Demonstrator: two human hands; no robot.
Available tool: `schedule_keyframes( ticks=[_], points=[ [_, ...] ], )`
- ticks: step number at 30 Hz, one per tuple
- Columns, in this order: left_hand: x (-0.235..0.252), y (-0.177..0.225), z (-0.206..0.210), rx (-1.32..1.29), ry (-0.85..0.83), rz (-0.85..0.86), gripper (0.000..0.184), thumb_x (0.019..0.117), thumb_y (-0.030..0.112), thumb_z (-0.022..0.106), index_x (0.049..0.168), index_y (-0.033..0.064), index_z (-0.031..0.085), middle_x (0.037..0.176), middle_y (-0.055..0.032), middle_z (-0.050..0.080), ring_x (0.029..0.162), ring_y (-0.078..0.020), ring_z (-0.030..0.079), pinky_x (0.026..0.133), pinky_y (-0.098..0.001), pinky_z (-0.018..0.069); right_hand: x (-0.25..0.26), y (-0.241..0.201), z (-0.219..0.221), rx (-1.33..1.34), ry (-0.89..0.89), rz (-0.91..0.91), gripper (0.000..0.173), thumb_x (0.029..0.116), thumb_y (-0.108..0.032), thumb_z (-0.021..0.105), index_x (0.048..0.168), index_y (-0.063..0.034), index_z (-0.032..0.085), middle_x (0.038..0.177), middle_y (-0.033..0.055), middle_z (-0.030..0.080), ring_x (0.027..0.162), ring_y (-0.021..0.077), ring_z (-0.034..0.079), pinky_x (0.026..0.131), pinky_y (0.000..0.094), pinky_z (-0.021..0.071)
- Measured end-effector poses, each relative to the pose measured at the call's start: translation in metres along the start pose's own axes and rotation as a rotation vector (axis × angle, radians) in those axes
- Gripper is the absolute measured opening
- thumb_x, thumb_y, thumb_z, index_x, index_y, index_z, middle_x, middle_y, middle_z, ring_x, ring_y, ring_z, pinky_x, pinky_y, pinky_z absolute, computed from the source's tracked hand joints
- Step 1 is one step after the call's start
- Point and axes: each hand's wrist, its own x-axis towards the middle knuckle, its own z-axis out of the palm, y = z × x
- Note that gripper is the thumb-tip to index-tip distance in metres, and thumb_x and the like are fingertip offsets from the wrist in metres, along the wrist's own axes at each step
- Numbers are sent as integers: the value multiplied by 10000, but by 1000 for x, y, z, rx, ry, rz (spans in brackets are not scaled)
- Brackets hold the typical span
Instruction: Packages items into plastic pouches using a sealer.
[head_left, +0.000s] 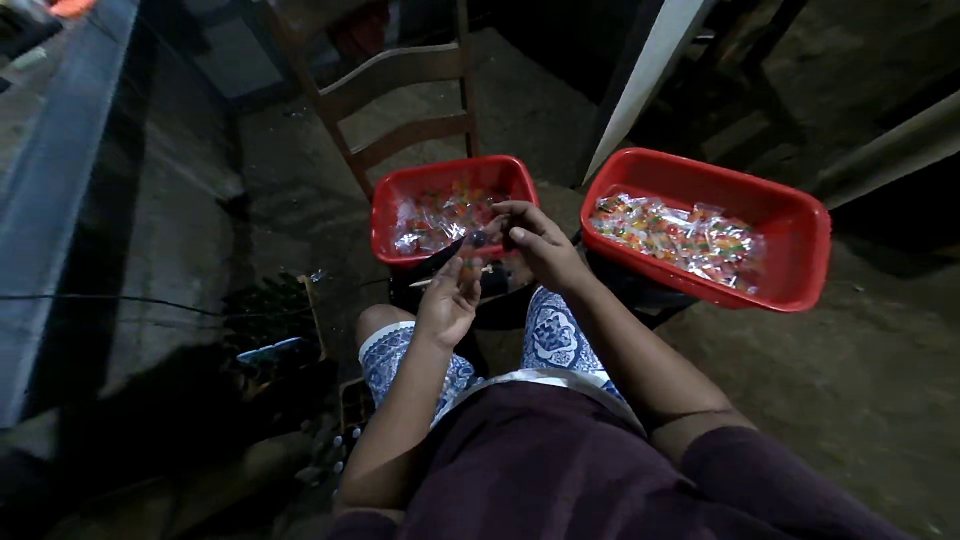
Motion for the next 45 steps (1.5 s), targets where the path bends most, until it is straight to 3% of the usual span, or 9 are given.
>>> schedule_keyframes(
  ticks=[4,6,8,10,13,17,32,37,45],
  points=[
    [-3,1,-11,-64,-161,-200,290,1095,126,390,1017,53,659,803,-40,686,605,-51,658,592,-154,578,-6,-3,-2,-64,-230,1,413,943,-134,645,1326,12,594,1321,82,616,1141,119,631,960,290,559],
    [-5,-1,-11,-51,-156,-221,306,1097,125,366,1005,56,649,787,-43,678,590,-54,655,575,-153,573,-9,-1,2,-68,-239,-47,172,945,-113,654,1056,8,704,1188,72,664,1075,107,652,928,277,574],
    [-7,-2,-10,43,-153,-161,348,1121,195,320,1095,61,640,837,-56,695,645,-73,678,624,-172,587,-10,0,5,-38,-180,-48,70,952,-61,646,968,-9,689,1031,44,699,913,74,673,829,254,584],
    [-7,-3,-13,217,-205,-22,400,1127,320,294,1264,93,594,1034,-62,725,836,-114,720,767,-236,602,-11,-1,8,-44,-68,17,31,946,-32,656,973,-24,670,932,19,698,788,54,670,729,233,591],
    [-6,-7,-21,453,-231,211,394,991,296,650,1334,112,590,1204,-22,694,988,-130,704,874,-304,597,-13,3,12,-81,85,84,54,926,-39,699,957,-40,655,865,2,686,741,36,634,695,216,553],
    [-8,-13,-10,672,-33,418,193,914,-43,691,1089,33,718,941,11,711,805,-70,676,771,-268,602,-15,8,20,-40,160,129,46,917,-44,708,926,-42,662,819,-24,669,724,16,621,695,202,540],
    [6,-17,-5,537,74,336,94,1008,65,620,962,99,694,894,24,700,738,-47,650,698,-219,572,-25,15,17,-39,184,190,23,938,-39,689,916,-34,694,831,-18,693,723,13,631,703,205,550],
    [7,-10,-13,765,-48,355,249,912,-36,705,1155,12,682,955,-8,717,795,-56,670,735,-238,581,-26,7,13,-241,121,182,40,942,-52,712,960,-17,715,849,11,709,707,19,634,687,201,548],
    [9,-17,-10,772,38,410,193,872,-78,727,1040,3,676,865,1,714,762,-56,677,736,-245,590,-37,12,20,-149,160,296,56,945,-44,709,916,-15,670,801,24,670,666,45,601,642,211,521]
  ],
)
